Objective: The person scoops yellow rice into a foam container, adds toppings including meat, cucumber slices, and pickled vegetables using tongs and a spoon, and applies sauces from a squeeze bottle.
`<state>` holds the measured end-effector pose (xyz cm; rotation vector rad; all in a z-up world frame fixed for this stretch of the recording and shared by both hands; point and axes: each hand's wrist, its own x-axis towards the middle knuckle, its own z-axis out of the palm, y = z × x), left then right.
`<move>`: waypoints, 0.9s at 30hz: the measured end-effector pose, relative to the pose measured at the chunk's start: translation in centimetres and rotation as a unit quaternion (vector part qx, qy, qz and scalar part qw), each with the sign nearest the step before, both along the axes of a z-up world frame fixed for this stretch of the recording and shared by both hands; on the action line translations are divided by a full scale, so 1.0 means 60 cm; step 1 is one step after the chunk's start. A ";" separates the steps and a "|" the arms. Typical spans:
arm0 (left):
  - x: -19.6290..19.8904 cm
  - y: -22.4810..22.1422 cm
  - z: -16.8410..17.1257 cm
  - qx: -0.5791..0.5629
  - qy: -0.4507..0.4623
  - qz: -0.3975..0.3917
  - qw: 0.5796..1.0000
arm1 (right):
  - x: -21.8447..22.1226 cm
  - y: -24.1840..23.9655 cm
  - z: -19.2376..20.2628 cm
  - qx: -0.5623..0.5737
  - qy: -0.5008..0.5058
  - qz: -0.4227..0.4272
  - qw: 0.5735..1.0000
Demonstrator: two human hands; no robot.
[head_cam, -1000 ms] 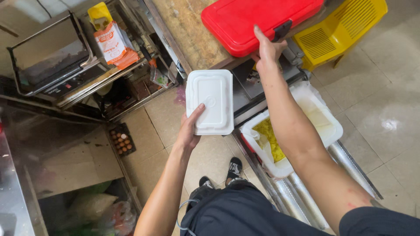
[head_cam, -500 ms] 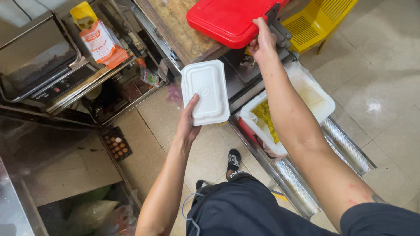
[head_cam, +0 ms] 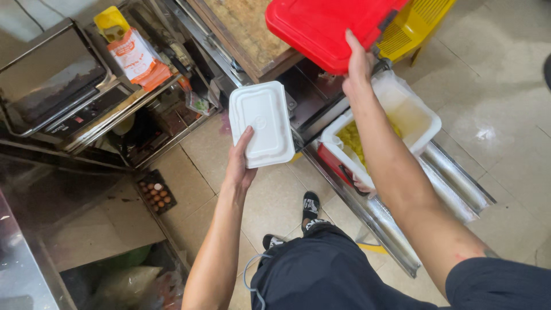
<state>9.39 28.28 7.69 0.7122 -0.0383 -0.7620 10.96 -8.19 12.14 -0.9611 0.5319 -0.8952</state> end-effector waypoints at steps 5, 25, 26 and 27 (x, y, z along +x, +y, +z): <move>0.000 -0.007 -0.027 -0.008 0.004 -0.041 0.999 | -0.287 0.032 -0.064 -0.037 -0.011 -0.015 0.999; -0.001 0.111 -0.089 -0.035 0.013 -0.025 0.999 | -0.496 0.039 -0.229 -0.307 0.787 -0.096 0.527; 0.001 0.139 -0.094 -0.048 0.019 -0.013 0.999 | -0.480 0.035 -0.227 -0.377 0.753 -0.118 0.527; 0.000 0.161 -0.098 -0.061 0.023 -0.001 0.998 | -0.468 0.035 -0.217 -0.444 0.700 -0.117 0.548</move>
